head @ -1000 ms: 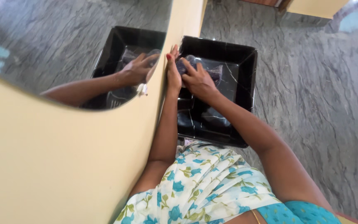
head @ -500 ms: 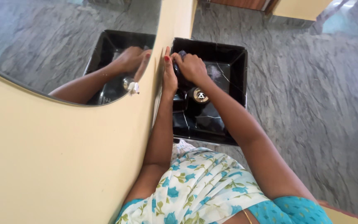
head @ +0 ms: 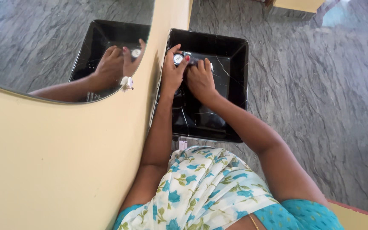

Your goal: The person cleans a black bathroom sink using a dark cloth. They wipe the basin, faucet, and drain area repeatedly, rinsing and wringing the cloth under running water throughout the task.

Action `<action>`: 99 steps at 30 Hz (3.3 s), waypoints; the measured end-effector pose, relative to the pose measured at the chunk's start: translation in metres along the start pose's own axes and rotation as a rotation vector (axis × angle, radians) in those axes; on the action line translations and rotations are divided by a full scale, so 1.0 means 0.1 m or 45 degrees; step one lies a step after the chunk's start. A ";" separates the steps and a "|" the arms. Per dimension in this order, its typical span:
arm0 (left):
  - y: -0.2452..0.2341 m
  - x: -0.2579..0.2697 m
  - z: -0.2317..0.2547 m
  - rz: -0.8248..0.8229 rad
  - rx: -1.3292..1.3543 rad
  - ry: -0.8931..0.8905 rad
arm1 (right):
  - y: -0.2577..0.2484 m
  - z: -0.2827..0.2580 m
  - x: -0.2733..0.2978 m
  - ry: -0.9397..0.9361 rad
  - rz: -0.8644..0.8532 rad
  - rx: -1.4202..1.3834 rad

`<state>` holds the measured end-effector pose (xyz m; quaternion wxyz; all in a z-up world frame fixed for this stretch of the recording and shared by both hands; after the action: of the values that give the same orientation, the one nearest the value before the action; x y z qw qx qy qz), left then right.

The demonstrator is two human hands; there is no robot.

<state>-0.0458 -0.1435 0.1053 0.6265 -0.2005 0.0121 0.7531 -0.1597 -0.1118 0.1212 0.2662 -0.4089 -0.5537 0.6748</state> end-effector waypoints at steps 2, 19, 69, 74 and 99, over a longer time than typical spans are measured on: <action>-0.04 0.04 0.07 0.025 -0.123 0.057 | 0.22 0.16 -0.23 0.088 -0.460 -0.124; -0.04 0.02 0.06 -0.016 -0.202 0.060 | 0.53 1.14 -0.05 0.309 -0.538 -1.515; -0.35 0.15 0.59 0.385 0.093 0.446 | 0.29 -0.25 -1.08 -0.037 -0.099 -0.285; -0.36 0.19 0.69 0.343 -0.021 0.457 | 0.55 -0.38 -1.10 -0.083 -0.090 0.242; -0.31 -0.06 0.22 0.052 0.307 0.353 | -0.21 -0.86 0.55 -0.290 0.139 -0.133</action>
<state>-0.0217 -0.1363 0.1348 0.6228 -0.2256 0.1927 0.7240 -0.1181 -0.0167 0.1224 0.1428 -0.3724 -0.5917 0.7006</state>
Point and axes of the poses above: each hand's wrist, its own x-axis away from the middle knuckle, its own y-axis out of the palm, z = x × y, the point moved 6 cm from there along -x, towards the middle knuckle, and after that the axes turned 10 degrees about -x, right-handed, at the moved point
